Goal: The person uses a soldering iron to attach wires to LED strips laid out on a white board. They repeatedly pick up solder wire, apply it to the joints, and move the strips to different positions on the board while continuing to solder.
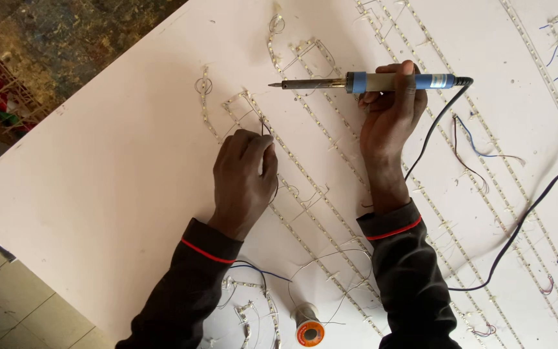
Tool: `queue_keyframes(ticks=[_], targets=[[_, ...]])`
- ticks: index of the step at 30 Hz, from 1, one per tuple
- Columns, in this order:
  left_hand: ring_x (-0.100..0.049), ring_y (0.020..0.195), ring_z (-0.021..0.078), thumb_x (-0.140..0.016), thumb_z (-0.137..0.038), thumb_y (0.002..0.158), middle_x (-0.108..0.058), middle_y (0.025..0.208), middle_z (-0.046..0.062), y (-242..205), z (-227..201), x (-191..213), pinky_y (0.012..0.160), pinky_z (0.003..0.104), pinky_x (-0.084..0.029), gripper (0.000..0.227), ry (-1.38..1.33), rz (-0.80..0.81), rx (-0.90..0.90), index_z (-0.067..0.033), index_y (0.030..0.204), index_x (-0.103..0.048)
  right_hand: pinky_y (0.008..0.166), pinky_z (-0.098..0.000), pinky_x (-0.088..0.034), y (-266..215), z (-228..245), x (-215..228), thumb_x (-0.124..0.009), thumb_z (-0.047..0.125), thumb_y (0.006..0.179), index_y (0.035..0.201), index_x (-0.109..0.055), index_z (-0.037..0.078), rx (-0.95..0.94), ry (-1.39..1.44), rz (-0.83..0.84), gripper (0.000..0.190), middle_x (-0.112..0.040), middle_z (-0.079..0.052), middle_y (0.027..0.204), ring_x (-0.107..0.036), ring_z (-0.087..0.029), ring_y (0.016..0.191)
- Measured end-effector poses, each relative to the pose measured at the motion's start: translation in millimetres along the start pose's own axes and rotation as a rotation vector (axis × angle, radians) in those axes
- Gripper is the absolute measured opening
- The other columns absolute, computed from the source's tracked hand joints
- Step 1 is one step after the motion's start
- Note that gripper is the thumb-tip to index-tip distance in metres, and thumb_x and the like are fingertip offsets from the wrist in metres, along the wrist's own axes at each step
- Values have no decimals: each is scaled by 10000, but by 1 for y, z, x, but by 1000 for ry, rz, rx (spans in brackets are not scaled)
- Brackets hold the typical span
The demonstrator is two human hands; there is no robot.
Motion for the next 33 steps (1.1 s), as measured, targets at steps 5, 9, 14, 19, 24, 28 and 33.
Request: queue_keyframes(ticks=[5, 9, 14, 19, 24, 28, 33], targets=[[-615, 879, 314, -735, 110, 997, -664, 1018, 116, -3, -6, -19, 761, 432, -553, 177, 2, -10, 54, -32, 1103, -726, 518, -332, -497, 3, -6, 6, -688, 441, 1040, 932, -738, 6, 0, -2, -12, 451, -609, -130, 633, -592, -206, 540], [-700, 784, 243, -800, 87, 965, -637, 893, 93, -2, 1, -28, 730, 361, -584, 156, -15, -146, -56, -14, 1084, -803, 590, -319, -667, 5, -15, 15, -655, 550, 1087, 1000, -693, 52, 114, -103, 75, 507, -650, -100, 736, -682, -161, 589], [-693, 806, 233, -792, 105, 992, -644, 907, 90, 1, -3, -20, 737, 360, -580, 171, -35, -147, -39, -4, 1122, -810, 549, -307, -628, 4, -15, 16, -651, 506, 1105, 952, -668, 37, 145, -139, 101, 494, -625, -107, 714, -675, -173, 580], [-690, 768, 300, -796, 72, 989, -632, 886, 110, 2, -1, -20, 678, 426, -571, 143, -31, -137, -4, -15, 1103, -795, 521, -291, -612, 8, -23, 20, -685, 451, 1079, 936, -667, 71, 106, -35, 59, 407, -635, -82, 714, -666, -160, 531], [-681, 751, 233, -779, 82, 992, -652, 890, 80, 1, -3, -21, 672, 362, -575, 144, -73, -167, 3, -22, 1085, -810, 530, -318, -632, 6, -18, 18, -681, 437, 1087, 921, -664, 79, 105, -82, 85, 395, -635, -99, 707, -626, -159, 522], [-691, 758, 241, -781, 75, 996, -655, 885, 87, 1, -2, -21, 682, 362, -578, 137, -91, -170, 10, -15, 1095, -811, 519, -301, -614, 7, -19, 17, -679, 423, 1091, 919, -661, 81, 97, -62, 99, 383, -641, -94, 696, -639, -153, 524], [-681, 739, 230, -780, 81, 989, -655, 881, 83, 2, -3, -20, 677, 363, -579, 144, -99, -207, 11, -25, 1081, -806, 529, -300, -635, 8, -22, 20, -695, 418, 1096, 944, -656, 79, 113, -106, 112, 374, -679, -116, 762, -665, -171, 534]])
Point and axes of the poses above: each hand's wrist, its own y-axis towards the middle knuckle, its own x-axis out of the back of the hand, z = x × y, the point moved 1 cm from there along y, towards the middle knuckle
